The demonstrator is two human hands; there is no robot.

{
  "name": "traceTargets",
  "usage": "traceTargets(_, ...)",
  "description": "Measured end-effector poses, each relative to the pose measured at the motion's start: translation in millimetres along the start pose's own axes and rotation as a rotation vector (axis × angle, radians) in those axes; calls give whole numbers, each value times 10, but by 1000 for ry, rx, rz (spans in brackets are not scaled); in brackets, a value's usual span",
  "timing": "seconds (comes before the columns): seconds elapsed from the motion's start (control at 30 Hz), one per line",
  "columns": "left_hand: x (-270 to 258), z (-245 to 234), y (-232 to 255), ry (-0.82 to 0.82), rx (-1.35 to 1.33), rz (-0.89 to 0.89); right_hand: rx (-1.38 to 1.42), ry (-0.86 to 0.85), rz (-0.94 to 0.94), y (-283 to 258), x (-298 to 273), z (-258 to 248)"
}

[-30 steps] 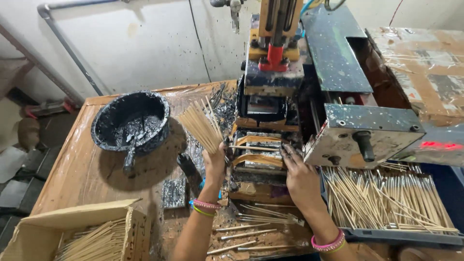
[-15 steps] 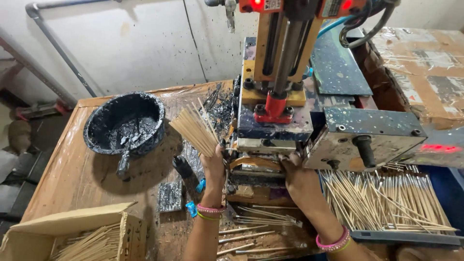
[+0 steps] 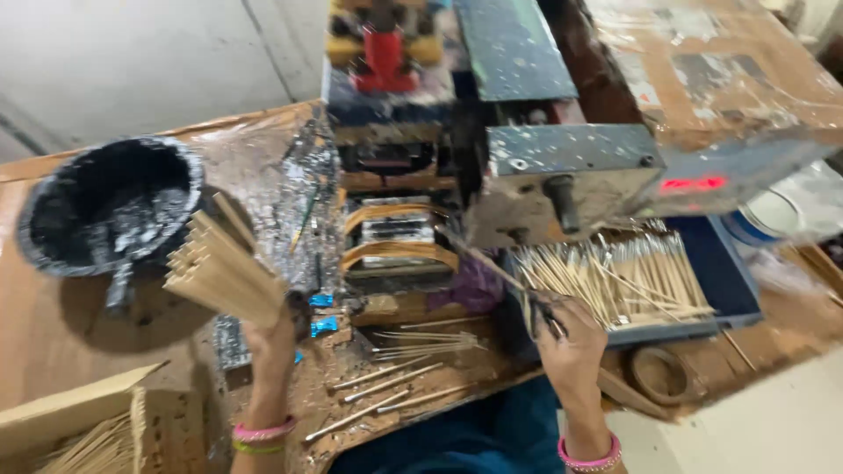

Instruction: Manually applying a black coating to wooden sticks using a production machine and sorting them into containers.

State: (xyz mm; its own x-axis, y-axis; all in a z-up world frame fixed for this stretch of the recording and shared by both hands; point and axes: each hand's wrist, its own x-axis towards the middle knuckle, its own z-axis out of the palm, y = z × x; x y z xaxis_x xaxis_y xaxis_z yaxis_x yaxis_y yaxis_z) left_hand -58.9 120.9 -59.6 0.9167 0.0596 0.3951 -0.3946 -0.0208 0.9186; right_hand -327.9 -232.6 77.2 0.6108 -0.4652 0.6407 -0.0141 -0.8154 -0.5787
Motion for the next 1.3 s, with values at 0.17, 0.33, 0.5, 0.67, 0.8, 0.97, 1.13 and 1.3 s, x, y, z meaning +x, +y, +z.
traceTargets(0.17,-356,-148,312,-373,-127,-183,-170,10,77,210,-271,-207)
traceTargets(0.33,-481,303,849,-866,130,65,349,-265,242,-43,-271,213)
traceTargets(0.5,14,224,1360,-669,-306,3,1052,-575,176,-337,362,411)
traceTargets(0.67,616,408,757,-232,-142,-90,264,-437,-482,-752,982,735)
traceTargets(0.8,795,872,521,-180,-175,-76,-275,-312,-458,-642,990,995)
traceTargets(0.97,763,1054,385,-113,-266,-247,-402,-416,-223,-474,879,1040)
traceTargets(1.13,772,1061,378,-38,-408,-298,-316,-265,-245,-493,848,1060)
traceTargets(1.3,716,958,515,-157,-289,-168,-310,-323,-270,-543,960,1008)
